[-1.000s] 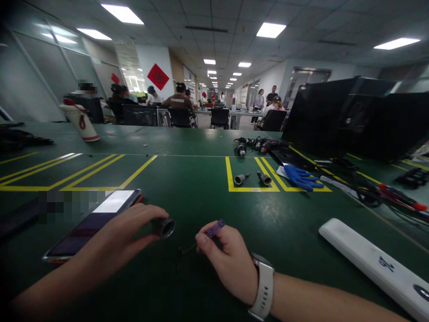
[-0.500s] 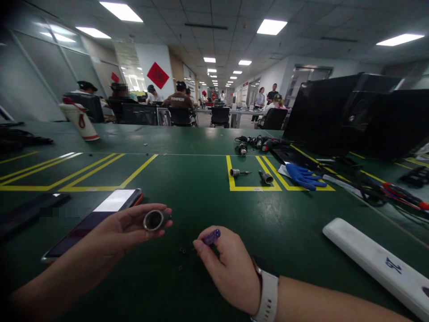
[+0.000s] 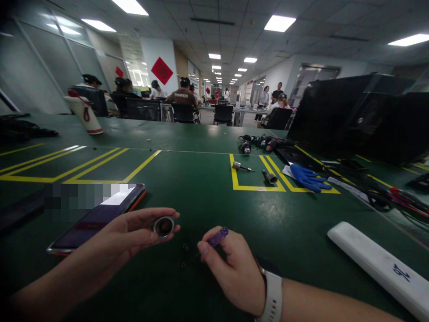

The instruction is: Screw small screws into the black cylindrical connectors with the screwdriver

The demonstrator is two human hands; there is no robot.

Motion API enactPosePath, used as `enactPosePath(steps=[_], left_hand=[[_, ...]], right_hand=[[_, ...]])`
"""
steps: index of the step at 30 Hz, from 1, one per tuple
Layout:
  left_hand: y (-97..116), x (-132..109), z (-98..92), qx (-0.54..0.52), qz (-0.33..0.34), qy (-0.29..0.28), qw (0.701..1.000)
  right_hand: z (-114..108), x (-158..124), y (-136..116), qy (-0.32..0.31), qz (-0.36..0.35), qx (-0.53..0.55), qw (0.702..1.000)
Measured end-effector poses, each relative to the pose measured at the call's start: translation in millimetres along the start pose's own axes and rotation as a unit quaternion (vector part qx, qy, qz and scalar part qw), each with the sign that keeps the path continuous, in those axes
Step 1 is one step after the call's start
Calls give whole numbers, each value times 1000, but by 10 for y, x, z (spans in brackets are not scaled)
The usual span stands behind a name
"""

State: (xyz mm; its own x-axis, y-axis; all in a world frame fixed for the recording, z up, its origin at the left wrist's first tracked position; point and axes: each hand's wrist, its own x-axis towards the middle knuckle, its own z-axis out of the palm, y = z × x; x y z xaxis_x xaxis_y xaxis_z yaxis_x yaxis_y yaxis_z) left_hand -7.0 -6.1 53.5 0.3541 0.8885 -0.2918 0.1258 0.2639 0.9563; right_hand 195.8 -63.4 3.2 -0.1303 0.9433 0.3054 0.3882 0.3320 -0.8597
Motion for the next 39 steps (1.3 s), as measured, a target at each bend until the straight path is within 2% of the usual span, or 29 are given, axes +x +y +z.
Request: enactPosePath(steps=[6, 10, 12, 15, 18, 20, 23, 26, 28, 34, 39], left_hand=[[-35, -4, 10, 20, 2, -11, 1000], [-43, -14, 10, 25, -3, -15, 1000], [-49, -16, 17, 25, 3, -13, 1000], [-66, -15, 30, 26, 11, -8, 1000], [-84, -18, 38, 35, 5, 0, 999], [-93, -22, 43, 37, 0, 6, 999], [-100, -31, 58, 37, -4, 4, 999], [-104, -40, 87, 51, 7, 6, 999], [-112, -45, 105, 57, 20, 12, 998], [-175, -34, 123, 59, 42, 11, 997], [-157, -40, 163, 79, 39, 33, 996]], right_hand=[[-16, -3, -43, -31, -18, -20, 999], [-27, -14, -74, -19, -17, -51, 998], [-17, -10, -72, -9, 6, -40, 999], [20, 27, -41, -25, 86, 84, 992], [41, 81, -11, -16, 155, 273, 949], [28, 98, -13, 18, 161, 338, 927], [-15, 72, -49, 41, 101, 318, 942], [-50, 11, -109, 34, 2, 204, 978], [-58, -25, -150, 31, -60, 117, 991], [-50, -70, -200, -6, -190, -22, 981], [-34, -83, -208, -30, -248, -89, 964]])
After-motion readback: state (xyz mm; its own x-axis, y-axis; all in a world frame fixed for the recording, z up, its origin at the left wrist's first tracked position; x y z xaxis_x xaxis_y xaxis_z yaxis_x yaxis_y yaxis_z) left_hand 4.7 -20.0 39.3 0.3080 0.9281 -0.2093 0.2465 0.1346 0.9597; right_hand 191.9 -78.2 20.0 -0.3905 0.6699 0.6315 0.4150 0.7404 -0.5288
